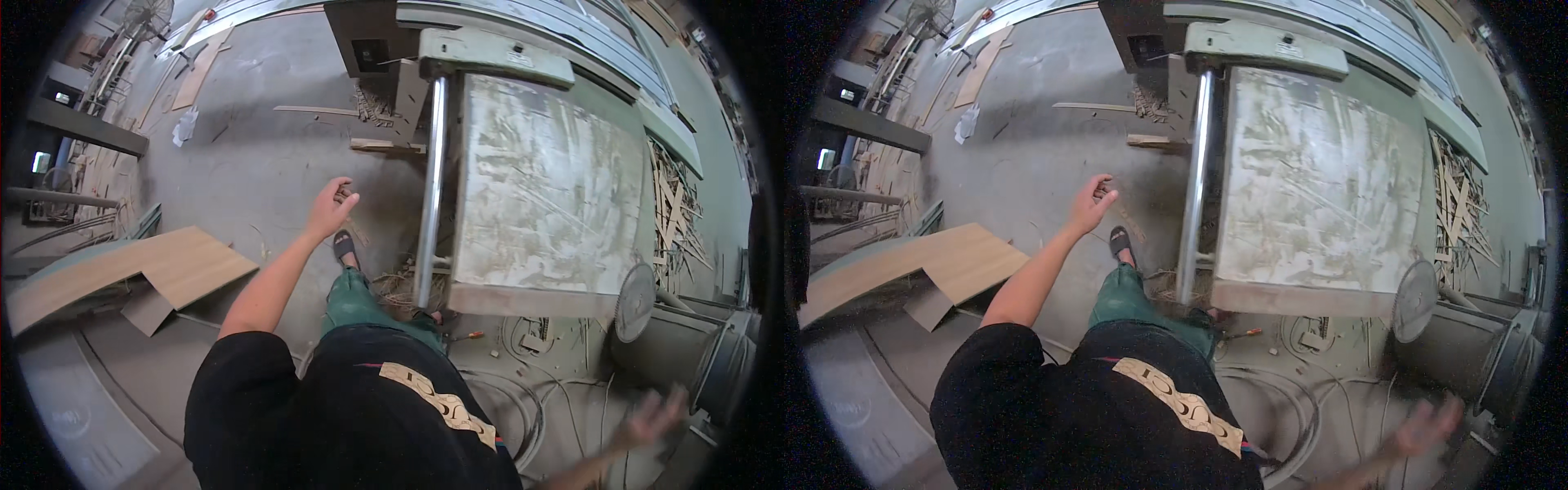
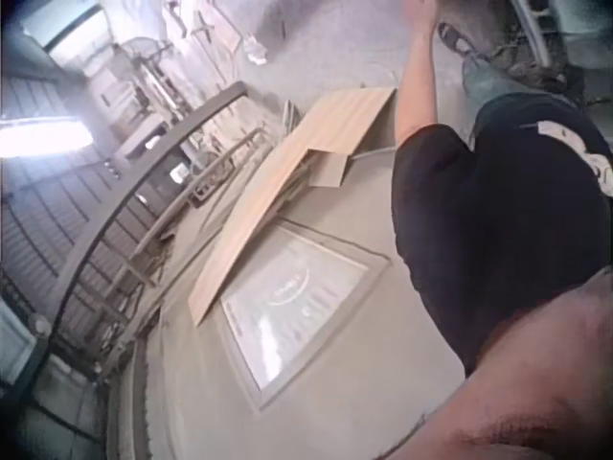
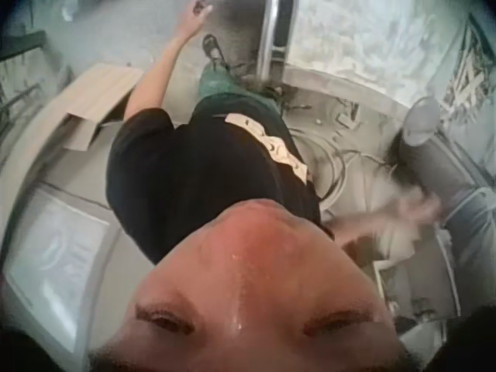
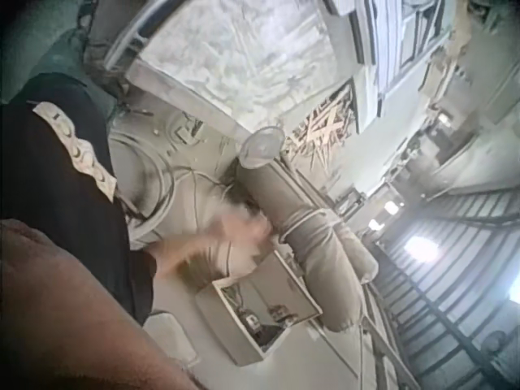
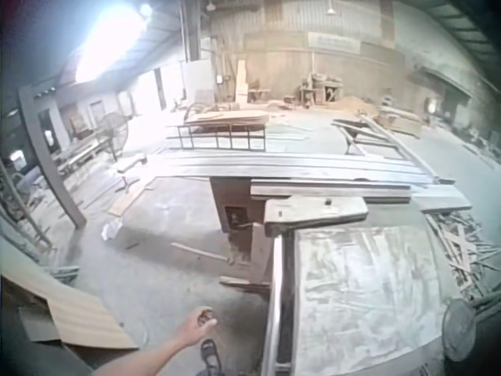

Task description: The person adjusts the fence and guides on a woodworking machine, measures the table using a tape measure, and positions a wooden block. Afterwards, the person picks up a curved wooden panel from the floor and places it onto the machine table.

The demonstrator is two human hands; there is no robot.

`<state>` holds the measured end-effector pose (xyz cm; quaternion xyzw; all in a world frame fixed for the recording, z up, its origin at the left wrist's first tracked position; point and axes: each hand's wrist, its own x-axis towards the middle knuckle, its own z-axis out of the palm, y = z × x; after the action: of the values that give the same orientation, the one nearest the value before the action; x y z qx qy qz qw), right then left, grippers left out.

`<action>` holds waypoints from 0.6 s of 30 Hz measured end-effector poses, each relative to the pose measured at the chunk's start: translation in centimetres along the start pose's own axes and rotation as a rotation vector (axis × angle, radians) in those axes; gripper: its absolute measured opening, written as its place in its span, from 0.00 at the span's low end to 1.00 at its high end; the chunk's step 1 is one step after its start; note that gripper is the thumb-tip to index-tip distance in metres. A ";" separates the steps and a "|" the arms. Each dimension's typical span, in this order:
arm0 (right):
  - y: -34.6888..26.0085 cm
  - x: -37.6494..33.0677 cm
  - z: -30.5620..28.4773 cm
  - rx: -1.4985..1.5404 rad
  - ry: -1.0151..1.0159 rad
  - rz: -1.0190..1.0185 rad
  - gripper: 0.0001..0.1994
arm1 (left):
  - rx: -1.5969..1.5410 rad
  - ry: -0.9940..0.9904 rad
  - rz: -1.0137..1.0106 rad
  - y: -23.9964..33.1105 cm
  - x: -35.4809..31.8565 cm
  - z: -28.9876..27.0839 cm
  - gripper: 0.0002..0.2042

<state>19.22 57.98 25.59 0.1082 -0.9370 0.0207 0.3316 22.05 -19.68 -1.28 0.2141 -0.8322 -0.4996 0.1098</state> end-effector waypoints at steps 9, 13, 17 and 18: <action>-50.9 2.8 16.3 0.764 -0.700 0.214 0.21 | 0.334 -0.351 -0.167 -18.1 9.0 -16.8 0.26; -58.7 6.7 20.2 0.868 -0.689 0.210 0.21 | 0.235 -0.419 -0.331 -22.1 9.3 -21.0 0.28; -62.7 10.5 21.7 0.828 -0.634 0.175 0.19 | 0.267 -0.432 -0.300 -24.5 12.3 -22.8 0.28; -63.5 11.6 22.5 0.836 -0.671 0.145 0.19 | 0.280 -0.417 -0.333 -26.1 12.4 -23.1 0.29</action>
<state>10.32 -8.64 13.18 0.1668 -0.9084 0.3787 -0.0594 26.70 -54.31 -13.57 0.2535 -0.8510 -0.4242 -0.1777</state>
